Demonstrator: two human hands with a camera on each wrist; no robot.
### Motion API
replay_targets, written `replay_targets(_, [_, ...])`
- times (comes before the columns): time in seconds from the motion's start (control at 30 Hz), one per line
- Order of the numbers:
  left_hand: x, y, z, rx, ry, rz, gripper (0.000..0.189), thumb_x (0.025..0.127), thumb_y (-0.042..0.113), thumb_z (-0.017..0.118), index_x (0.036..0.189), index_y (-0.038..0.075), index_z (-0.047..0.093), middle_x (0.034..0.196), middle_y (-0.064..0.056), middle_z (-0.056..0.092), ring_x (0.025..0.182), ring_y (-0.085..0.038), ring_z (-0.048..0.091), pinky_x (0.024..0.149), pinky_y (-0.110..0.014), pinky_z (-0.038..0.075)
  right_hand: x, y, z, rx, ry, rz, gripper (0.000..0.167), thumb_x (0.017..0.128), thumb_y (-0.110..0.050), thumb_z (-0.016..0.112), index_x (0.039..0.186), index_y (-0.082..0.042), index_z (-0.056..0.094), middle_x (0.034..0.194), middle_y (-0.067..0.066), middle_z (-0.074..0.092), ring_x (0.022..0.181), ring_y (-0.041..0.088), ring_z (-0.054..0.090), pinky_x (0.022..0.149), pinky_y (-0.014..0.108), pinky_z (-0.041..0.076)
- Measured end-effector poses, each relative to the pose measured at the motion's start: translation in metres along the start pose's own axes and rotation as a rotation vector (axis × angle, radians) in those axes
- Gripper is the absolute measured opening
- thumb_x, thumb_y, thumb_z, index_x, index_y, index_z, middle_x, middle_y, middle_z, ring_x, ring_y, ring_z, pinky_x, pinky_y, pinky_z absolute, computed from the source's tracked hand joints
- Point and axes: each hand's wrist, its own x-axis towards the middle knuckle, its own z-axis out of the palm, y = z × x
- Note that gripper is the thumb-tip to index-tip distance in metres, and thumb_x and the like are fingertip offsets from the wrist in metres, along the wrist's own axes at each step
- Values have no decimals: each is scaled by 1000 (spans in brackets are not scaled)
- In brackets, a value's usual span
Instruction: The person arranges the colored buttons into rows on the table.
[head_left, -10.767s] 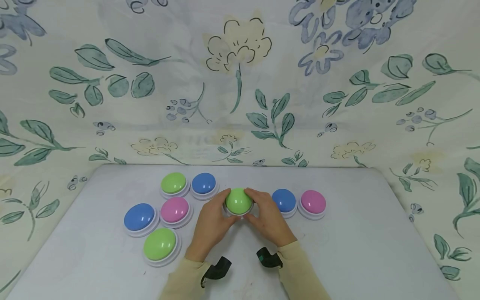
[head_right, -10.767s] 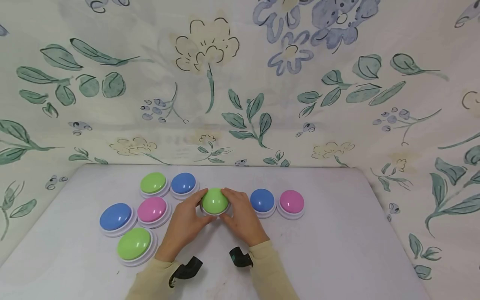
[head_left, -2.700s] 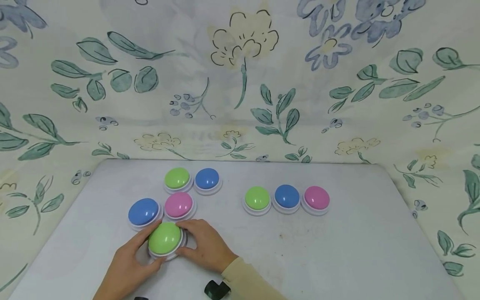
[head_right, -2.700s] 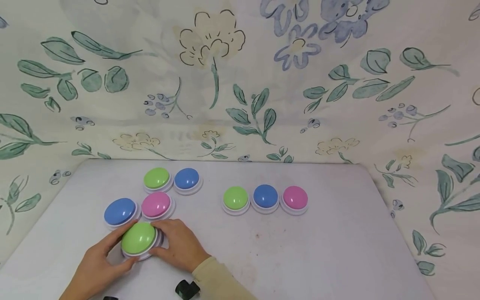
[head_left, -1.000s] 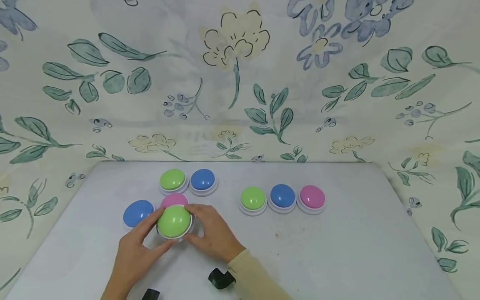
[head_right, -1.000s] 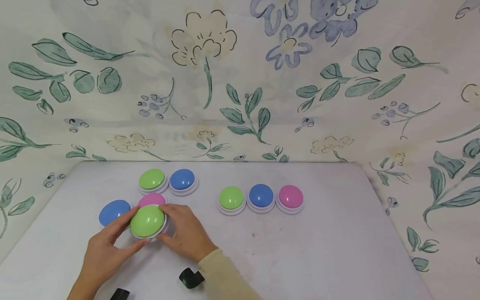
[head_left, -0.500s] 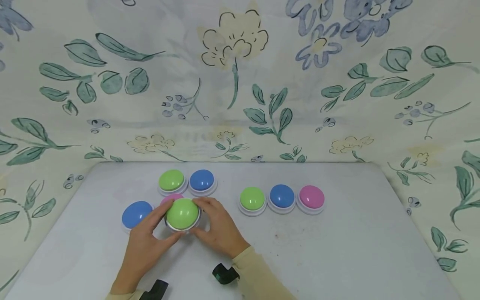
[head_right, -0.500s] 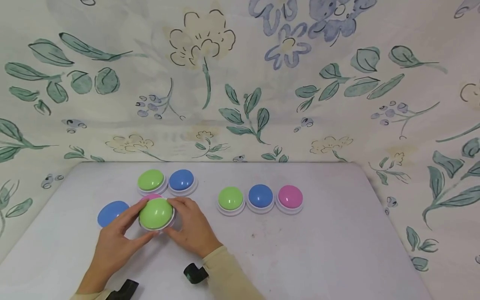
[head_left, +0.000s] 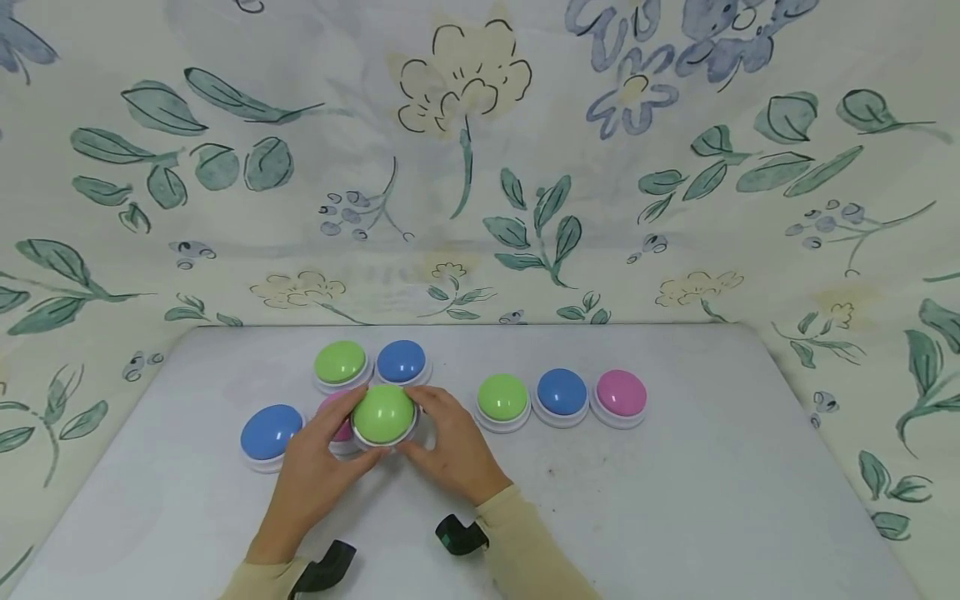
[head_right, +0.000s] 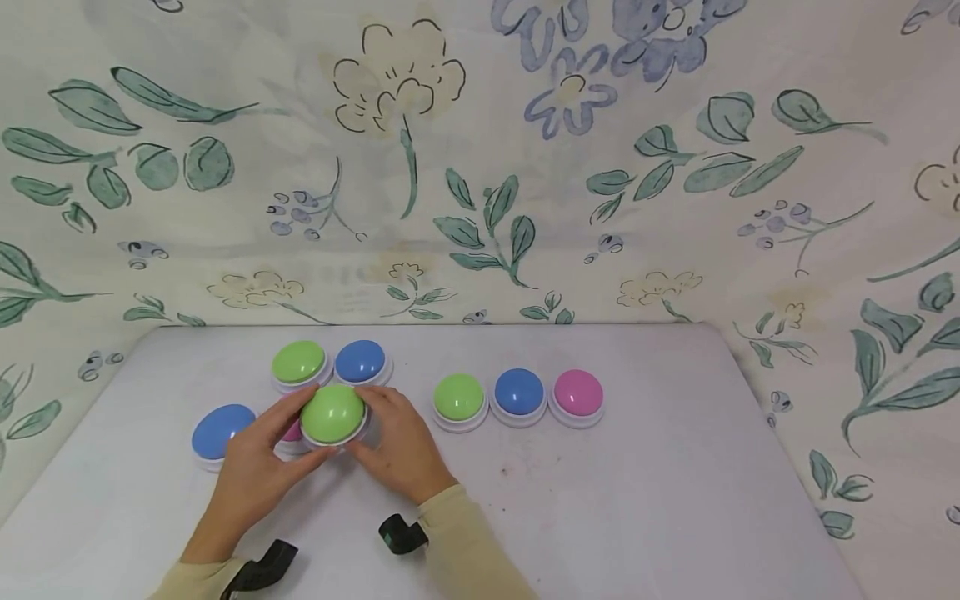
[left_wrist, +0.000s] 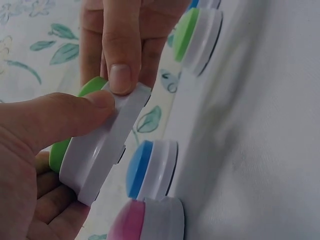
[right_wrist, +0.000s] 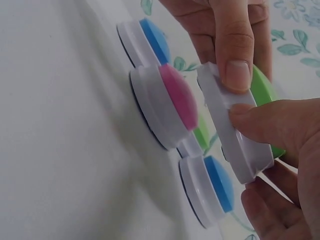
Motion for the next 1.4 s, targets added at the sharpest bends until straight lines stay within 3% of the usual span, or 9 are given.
replay_targets(0.13, [4, 3, 4, -3, -26, -25, 82, 67, 6, 92, 139, -4, 54, 138, -19, 60, 125, -38, 57, 102, -54, 47, 0, 5, -2, 6, -10, 14, 68, 86, -20, 82, 145, -6, 52, 143, 8, 56, 134, 18, 52, 112, 27, 40])
replay_targets(0.17, [4, 3, 6, -9, -33, -33, 82, 67, 6, 92, 139, -4, 54, 138, -20, 59, 125, -39, 56, 102, -56, 46, 0, 6, -3, 6, -11, 13, 67, 86, -20, 82, 145, -6, 52, 143, 8, 56, 134, 18, 52, 112, 27, 40])
replay_targets(0.37, [9, 7, 13, -43, -52, -45, 81, 69, 4, 91, 140, -4, 53, 138, -21, 59, 125, -39, 56, 101, -55, 48, 0, 12, -7, 12, -13, 22, 66, 87, -19, 81, 144, -4, 52, 142, 9, 57, 134, 21, 51, 113, 30, 40])
replay_targets(0.63, [16, 13, 25, -81, -84, -114, 79, 72, 4, 89, 141, -5, 52, 141, -23, 56, 129, -41, 53, 106, -54, 46, 0, 18, -12, 67, -43, 102, 67, 88, -11, 78, 147, -3, 47, 143, 10, 55, 125, 20, 54, 100, 21, 50])
replay_targets(1.4, [25, 16, 54, -100, -122, -194, 82, 74, 11, 90, 144, -3, 49, 146, -22, 52, 135, -39, 49, 112, -53, 40, 0, 24, -18, -34, -44, 179, 65, 90, -8, 74, 147, 2, 45, 146, 16, 52, 138, 30, 46, 117, 39, 36])
